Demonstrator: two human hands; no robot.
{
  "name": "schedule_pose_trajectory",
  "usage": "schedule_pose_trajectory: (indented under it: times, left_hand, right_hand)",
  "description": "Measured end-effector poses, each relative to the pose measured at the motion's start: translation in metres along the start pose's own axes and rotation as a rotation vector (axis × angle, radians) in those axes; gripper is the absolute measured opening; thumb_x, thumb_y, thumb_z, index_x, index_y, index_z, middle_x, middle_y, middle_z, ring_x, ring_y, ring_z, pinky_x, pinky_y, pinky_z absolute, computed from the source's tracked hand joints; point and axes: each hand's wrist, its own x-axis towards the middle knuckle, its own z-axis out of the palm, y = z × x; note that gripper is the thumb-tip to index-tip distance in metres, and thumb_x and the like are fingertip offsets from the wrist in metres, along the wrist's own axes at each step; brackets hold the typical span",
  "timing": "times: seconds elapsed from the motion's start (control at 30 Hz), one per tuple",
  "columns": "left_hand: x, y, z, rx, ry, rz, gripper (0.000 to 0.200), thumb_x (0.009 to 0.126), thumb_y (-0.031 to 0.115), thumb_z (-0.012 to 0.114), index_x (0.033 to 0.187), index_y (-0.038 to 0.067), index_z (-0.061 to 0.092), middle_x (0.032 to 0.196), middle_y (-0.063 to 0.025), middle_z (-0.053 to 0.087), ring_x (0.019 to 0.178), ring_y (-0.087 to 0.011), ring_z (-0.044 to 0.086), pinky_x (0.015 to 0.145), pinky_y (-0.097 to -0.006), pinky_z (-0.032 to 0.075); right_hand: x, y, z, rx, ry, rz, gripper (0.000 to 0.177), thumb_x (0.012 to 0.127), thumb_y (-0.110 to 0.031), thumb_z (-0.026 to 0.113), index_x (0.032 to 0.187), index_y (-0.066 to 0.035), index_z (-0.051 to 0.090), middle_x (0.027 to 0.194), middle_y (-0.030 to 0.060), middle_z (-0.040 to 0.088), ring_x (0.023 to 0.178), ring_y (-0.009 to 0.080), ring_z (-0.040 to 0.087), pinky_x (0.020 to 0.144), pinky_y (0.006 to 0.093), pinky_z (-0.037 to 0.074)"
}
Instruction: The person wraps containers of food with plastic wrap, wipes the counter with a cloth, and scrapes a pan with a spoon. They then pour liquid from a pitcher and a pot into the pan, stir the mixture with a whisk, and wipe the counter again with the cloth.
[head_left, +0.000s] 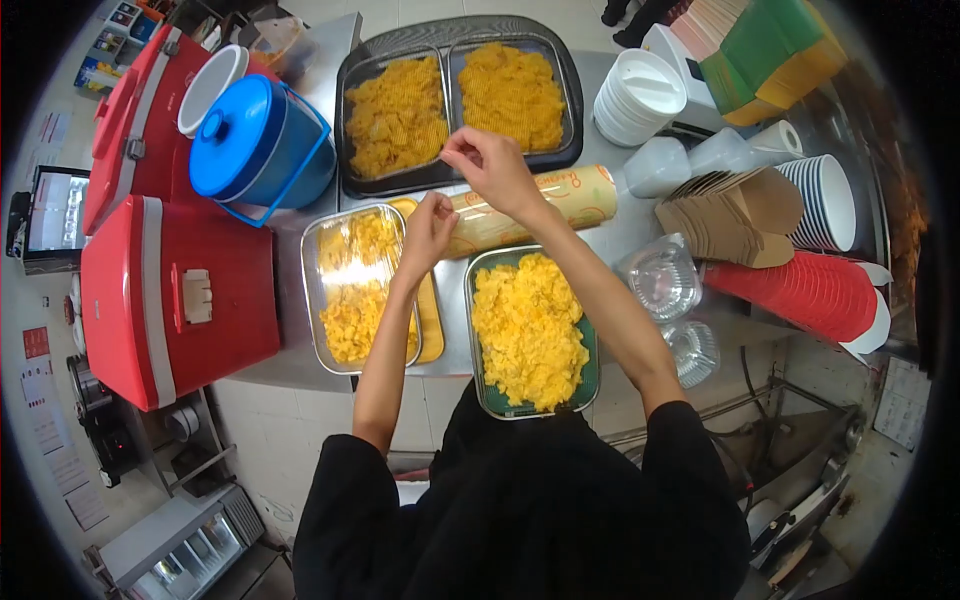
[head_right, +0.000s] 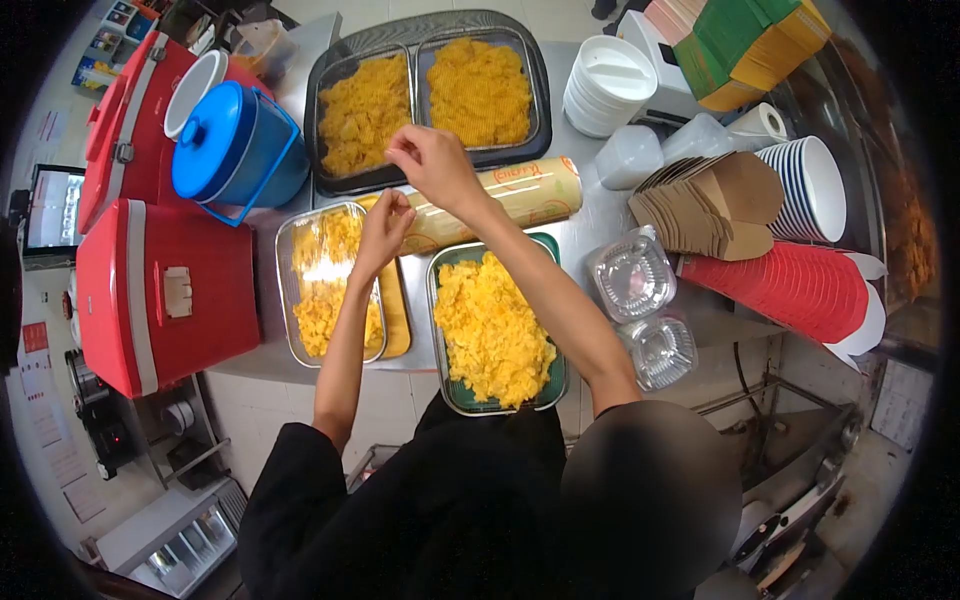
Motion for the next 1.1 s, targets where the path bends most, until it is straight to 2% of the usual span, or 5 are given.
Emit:
schedule_pose_trajectory:
  times: [0.7, 0.87, 0.93, 1.03, 1.1]
  left_hand:
    - [0.002, 0.022, -0.039, -0.188, 0.110, -0.115, 0.016, 0.072, 0.008, 0.059, 0.084, -0.001, 0.053, 0.075, -0.0075, 0.058, 0.073, -0.0186, 0.055, 0.066, -0.0274, 0.041]
    - [0.009, 0.011, -0.032, 0.310, -0.123, 0.354, 0.048, 0.066, 0.019, 0.066, 0.108, 0.005, 0.047, 0.102, -0.0123, 0.052, 0.096, -0.0289, 0.047, 0.084, -0.0342, 0.035]
    - [0.005, -0.022, -0.002, 0.290, -0.109, 0.111, 0.044, 0.067, 0.021, 0.065, 0.105, 0.003, 0.049, 0.098, -0.0159, 0.052, 0.090, -0.0303, 0.050, 0.077, -0.0359, 0.039]
    - [0.005, -0.002, 0.011, 0.174, 0.091, 0.222, 0.022, 0.067, 0.015, 0.062, 0.081, 0.001, 0.054, 0.067, -0.0121, 0.051, 0.059, -0.0255, 0.048, 0.052, -0.0330, 0.038]
    - [0.000, -0.017, 0.026, -0.096, 0.215, 0.231, 0.009, 0.069, 0.006, 0.056, 0.072, 0.000, 0.049, 0.060, -0.0083, 0.047, 0.052, -0.0185, 0.045, 0.048, -0.0298, 0.036]
  right_hand:
    - [-0.080, 0.063, 0.050, -0.671, -0.004, -0.040, 0.017, 0.066, -0.018, 0.065, 0.074, -0.005, 0.058, 0.072, 0.0080, 0.054, 0.070, 0.0231, 0.053, 0.059, 0.0301, 0.042]
    - [-0.062, 0.091, 0.025, 0.440, -0.154, 0.646, 0.009, 0.074, -0.011, 0.056, 0.075, -0.003, 0.059, 0.070, 0.0059, 0.061, 0.058, 0.0147, 0.055, 0.052, 0.0291, 0.043]
    - [-0.066, 0.114, 0.023, 0.494, -0.326, 0.295, 0.008, 0.072, -0.006, 0.054, 0.076, -0.006, 0.060, 0.075, 0.0038, 0.061, 0.064, 0.0154, 0.056, 0.058, 0.0299, 0.045]
    - [-0.101, 0.196, 0.060, -0.523, -0.143, 0.028, 0.018, 0.078, -0.017, 0.048, 0.087, -0.002, 0.053, 0.086, 0.0150, 0.056, 0.078, 0.0261, 0.054, 0.067, 0.0371, 0.042]
    - [-0.097, -0.018, 0.015, -0.253, -0.121, 0.416, 0.029, 0.074, -0.024, 0.053, 0.093, -0.001, 0.048, 0.087, 0.0191, 0.054, 0.082, 0.0312, 0.053, 0.070, 0.0392, 0.042]
